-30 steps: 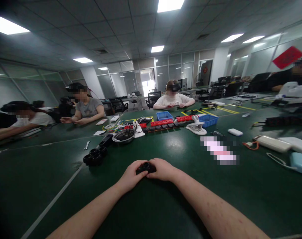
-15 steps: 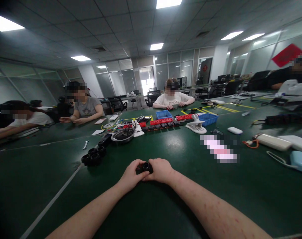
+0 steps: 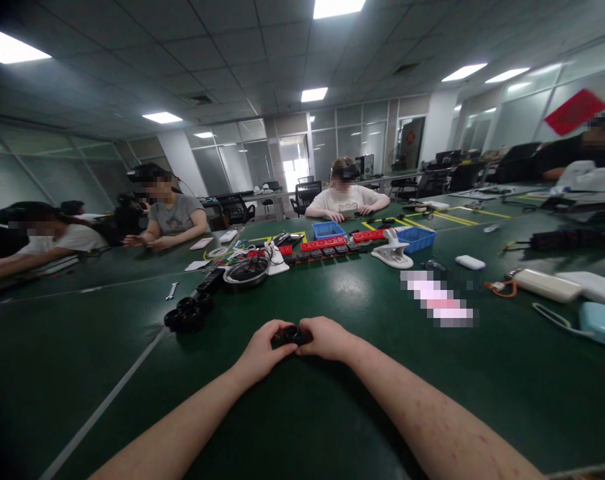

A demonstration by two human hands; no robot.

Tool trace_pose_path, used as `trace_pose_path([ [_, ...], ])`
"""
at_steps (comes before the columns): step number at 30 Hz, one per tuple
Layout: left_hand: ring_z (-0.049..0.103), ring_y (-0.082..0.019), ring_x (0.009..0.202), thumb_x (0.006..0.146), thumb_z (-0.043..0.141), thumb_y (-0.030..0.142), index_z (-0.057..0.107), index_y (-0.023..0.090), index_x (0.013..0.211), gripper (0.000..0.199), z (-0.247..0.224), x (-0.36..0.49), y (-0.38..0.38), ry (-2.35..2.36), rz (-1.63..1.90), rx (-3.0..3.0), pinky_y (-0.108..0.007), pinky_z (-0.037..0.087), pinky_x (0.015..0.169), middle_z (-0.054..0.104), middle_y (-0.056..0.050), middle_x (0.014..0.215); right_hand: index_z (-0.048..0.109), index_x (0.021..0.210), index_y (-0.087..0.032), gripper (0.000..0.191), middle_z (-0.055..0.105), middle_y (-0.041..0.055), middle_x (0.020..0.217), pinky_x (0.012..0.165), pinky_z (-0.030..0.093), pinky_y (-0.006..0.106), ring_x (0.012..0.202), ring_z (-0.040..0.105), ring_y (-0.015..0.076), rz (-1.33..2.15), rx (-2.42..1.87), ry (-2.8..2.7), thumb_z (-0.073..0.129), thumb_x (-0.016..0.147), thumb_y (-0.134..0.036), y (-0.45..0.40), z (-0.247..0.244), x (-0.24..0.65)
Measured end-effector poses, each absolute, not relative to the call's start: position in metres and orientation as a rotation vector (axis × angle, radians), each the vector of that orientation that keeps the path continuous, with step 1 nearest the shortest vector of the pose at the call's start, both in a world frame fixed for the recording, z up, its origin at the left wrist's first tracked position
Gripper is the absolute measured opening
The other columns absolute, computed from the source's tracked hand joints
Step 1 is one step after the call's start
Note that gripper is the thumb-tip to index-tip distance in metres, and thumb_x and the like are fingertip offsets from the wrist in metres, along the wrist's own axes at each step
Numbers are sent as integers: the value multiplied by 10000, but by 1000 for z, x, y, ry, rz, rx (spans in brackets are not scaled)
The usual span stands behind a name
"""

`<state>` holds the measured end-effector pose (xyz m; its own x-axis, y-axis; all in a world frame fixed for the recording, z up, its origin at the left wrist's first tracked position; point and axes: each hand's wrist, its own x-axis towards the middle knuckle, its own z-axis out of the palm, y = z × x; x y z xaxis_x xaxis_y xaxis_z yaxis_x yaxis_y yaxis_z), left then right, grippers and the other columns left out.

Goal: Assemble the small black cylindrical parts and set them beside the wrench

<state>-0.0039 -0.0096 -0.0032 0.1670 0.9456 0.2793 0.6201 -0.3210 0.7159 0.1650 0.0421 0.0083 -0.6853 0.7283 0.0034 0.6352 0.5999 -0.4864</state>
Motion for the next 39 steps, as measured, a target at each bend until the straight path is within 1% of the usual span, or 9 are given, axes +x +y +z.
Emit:
trace_pose_path([
  [4, 528, -168, 765, 611, 684, 223, 552, 174, 824, 255, -8, -3, -5, 1594, 1019, 1930, -279, 418, 679, 558, -7, 816, 561, 757, -179, 320, 601, 32, 724, 510, 329, 228, 640, 547, 165, 400, -1256, -2624, 580, 664, -484, 37, 3, 155],
  [8, 528, -171, 763, 622, 675, 236, 547, 175, 830, 251, -8, -3, -3, 1609, 1020, 1903, -283, 421, 680, 558, -9, 811, 563, 768, -176, 347, 608, 53, 733, 541, 362, 250, 671, 569, 196, 264, -1309, -2635, 542, 685, -513, 34, 1, 149],
  [14, 525, -180, 819, 659, 644, 220, 556, 197, 954, 309, -6, -2, -6, 1538, 1007, 1993, -300, 432, 721, 559, -29, 902, 535, 913, -167, 445, 589, 62, 866, 599, 387, 254, 753, 554, 197, 398, -1155, -2594, 631, 613, -481, 37, 7, 157],
  [18, 524, -189, 893, 670, 636, 212, 514, 214, 1081, 428, -5, -3, -8, 1475, 1018, 2002, -309, 445, 755, 540, -51, 1016, 562, 913, -164, 319, 586, 43, 863, 621, 375, 237, 767, 536, 170, 607, -975, -2619, 616, 672, -366, 43, 9, 165],
  [23, 534, -185, 874, 690, 619, 204, 568, 206, 985, 299, -2, -4, -10, 1459, 983, 2029, -297, 437, 734, 570, -40, 948, 551, 818, -163, 226, 591, 5, 747, 538, 339, 205, 660, 527, 133, 749, -1044, -2602, 595, 693, -345, 43, 10, 165],
  [27, 532, -190, 852, 658, 642, 224, 565, 191, 920, 275, -4, -1, -10, 1549, 1005, 1992, -301, 420, 723, 570, -30, 903, 539, 799, -170, 323, 595, 24, 739, 492, 315, 212, 634, 535, 153, 539, -1225, -2590, 617, 637, -439, 38, 8, 159],
  [32, 524, -184, 821, 626, 658, 237, 540, 182, 900, 303, -9, 2, -7, 1609, 1034, 1953, -300, 423, 712, 553, -28, 892, 548, 851, -175, 376, 614, 63, 805, 541, 355, 248, 706, 571, 209, 343, -1268, -2640, 578, 655, -495, 33, 7, 154],
  [35, 520, -195, 867, 629, 658, 241, 524, 190, 989, 387, -8, 1, -7, 1565, 1044, 1951, -313, 427, 747, 547, -45, 961, 542, 924, -176, 448, 617, 67, 847, 568, 365, 253, 736, 574, 215, 404, -1218, -2651, 605, 629, -506, 33, 11, 157],
  [39, 529, -204, 893, 674, 625, 239, 570, 206, 938, 272, -3, -1, -9, 1500, 995, 2002, -326, 419, 785, 573, -41, 936, 566, 927, -186, 344, 615, 34, 823, 563, 353, 230, 710, 557, 170, 606, -1048, -2672, 602, 672, -415, 37, 16, 164],
])
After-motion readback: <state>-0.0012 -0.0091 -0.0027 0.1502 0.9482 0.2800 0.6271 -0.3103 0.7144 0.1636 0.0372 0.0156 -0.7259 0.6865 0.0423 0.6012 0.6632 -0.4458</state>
